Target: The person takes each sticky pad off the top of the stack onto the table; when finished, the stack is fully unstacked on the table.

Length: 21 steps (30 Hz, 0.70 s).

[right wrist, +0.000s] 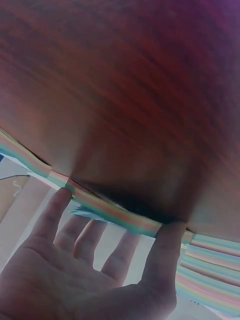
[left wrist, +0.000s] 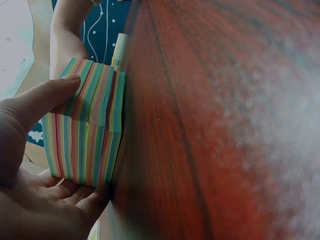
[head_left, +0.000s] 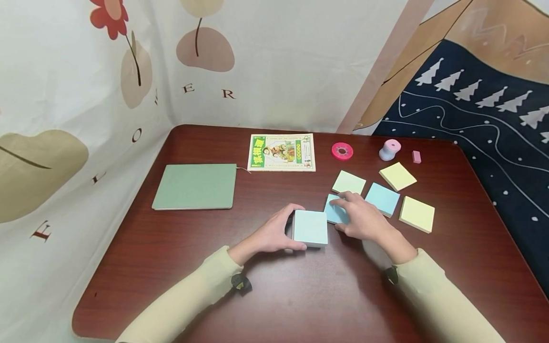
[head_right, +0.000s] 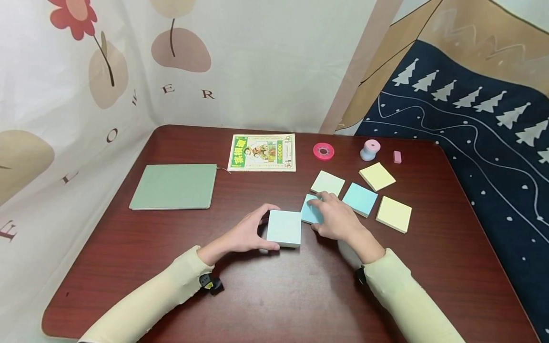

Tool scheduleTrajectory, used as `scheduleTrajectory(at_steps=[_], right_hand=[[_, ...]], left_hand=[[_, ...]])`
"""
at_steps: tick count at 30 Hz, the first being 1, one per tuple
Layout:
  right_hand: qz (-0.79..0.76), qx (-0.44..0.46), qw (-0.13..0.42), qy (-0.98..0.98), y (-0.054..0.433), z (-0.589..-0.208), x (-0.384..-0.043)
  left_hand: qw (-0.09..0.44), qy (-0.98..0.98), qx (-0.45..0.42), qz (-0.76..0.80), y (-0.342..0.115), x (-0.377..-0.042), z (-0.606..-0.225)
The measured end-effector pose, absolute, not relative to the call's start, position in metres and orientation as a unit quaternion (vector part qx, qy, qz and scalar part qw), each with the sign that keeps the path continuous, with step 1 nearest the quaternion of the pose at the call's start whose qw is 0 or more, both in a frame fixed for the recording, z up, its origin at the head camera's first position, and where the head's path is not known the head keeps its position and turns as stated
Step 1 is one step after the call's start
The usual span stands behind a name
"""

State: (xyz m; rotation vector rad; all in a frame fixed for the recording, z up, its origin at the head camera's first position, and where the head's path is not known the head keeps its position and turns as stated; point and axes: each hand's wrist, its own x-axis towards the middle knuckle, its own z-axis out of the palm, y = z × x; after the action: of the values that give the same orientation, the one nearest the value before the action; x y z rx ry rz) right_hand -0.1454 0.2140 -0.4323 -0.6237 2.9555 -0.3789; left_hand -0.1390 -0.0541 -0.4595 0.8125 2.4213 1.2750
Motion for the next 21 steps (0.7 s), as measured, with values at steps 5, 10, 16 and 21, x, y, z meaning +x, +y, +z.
scheduleTrajectory(at_steps=[5, 10, 16, 21], right_hand=[[-0.116, -0.189, 0.052, 0.974, 0.213, -0.433, -0.145], [-0.103, -0.189, 0.033, 0.976, 0.212, -0.433, -0.143], [-0.099, -0.192, 0.015, 0.976, 0.212, -0.425, -0.141], [-0.119, -0.193, 0.001, 0.974, 0.211, -0.413, -0.141]], left_hand=[[0.141, 0.838, 0.284, 0.444, -0.054, -0.139, -0.459], [0.146, 0.838, 0.279, 0.446, -0.054, -0.139, -0.459], [0.144, 0.838, 0.28, 0.445, -0.054, -0.139, -0.459], [0.14, 0.84, 0.283, 0.442, -0.054, -0.14, -0.46]])
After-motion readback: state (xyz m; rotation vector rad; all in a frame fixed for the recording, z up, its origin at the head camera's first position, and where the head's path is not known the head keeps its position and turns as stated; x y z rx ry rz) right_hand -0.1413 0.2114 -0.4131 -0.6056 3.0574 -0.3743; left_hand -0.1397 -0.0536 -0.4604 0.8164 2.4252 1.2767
